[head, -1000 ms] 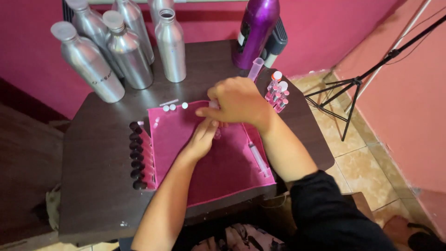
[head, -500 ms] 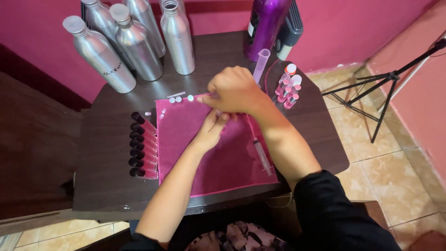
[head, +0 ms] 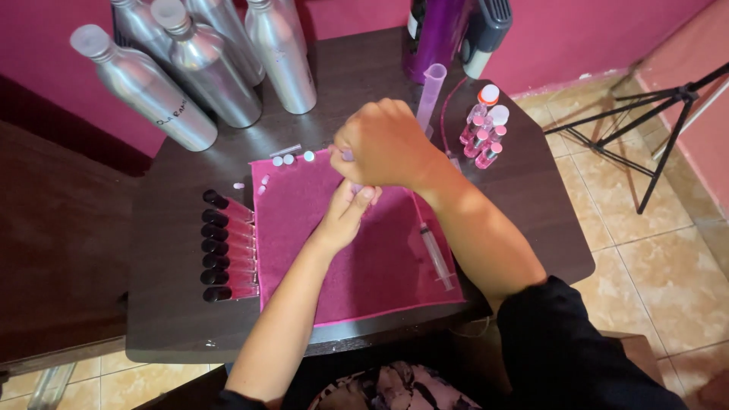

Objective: Filling small perfume or cosmetic vials using a syringe and then capping them.

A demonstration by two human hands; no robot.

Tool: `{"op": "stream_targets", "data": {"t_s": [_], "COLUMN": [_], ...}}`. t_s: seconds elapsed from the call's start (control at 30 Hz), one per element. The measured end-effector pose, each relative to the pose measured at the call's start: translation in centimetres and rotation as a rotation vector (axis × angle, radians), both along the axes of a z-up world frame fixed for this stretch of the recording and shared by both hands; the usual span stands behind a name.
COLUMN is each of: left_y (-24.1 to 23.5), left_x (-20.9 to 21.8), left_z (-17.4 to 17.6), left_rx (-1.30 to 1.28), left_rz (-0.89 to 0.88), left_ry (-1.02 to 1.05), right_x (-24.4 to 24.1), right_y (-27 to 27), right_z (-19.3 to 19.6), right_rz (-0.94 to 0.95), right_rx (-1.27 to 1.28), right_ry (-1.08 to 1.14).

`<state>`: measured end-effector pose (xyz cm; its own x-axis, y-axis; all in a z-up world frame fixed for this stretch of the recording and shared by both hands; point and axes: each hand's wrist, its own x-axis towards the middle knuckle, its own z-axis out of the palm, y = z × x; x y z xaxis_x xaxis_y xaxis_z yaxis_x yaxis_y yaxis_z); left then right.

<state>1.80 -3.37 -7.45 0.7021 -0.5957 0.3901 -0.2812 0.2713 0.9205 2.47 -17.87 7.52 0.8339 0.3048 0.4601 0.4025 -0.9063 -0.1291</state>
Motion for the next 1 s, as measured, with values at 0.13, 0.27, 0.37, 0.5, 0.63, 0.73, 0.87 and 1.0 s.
{"op": "stream_targets", "data": {"t_s": [0.13,0.27,0.37,0.5,0.63,0.73,0.87,1.0], "left_y": [0.1,0.1,0.5,0.7,0.7,0.5,0.6,0.5], "left_x": [0.4,1.2,1.1,0.7,0.7,1.1,1.0,0.2], "left_z": [-2.4,-5.5,-4.6,-3.0,-3.6,-4.8,-4.1,-2.1], "left_rx": [-0.011,0.012,0.037,0.044,0.029,0.032,0.061,0.124], "left_rz": [0.004,0.008,0.012,0.014,0.033,0.034,0.066,0.105], "left_ry": [0.019,0.028,0.025,0.022,0.020,0.013,-0.018,-0.053], "right_x": [-0.6,-0.6,-0.4,-1.1,-1.0,-1.2,-1.5,-2.9], "right_y": [-0.1,-0.1,-0.1,0.3,0.3,0.3,0.8,1.2], "right_z": [1.3,1.6,1.7,2.5,2.5,2.7,2.7,3.3], "right_rz": [0.064,0.084,0.103,0.092,0.067,0.062,-0.030,-0.081], "right_rx": [0.040,0.064,0.061,0.056,0.024,0.054,-0.039,-0.150], "right_ry": [-0.020,-0.047,-0.042,-0.026,-0.041,-0.021,-0.011,0.099]}}
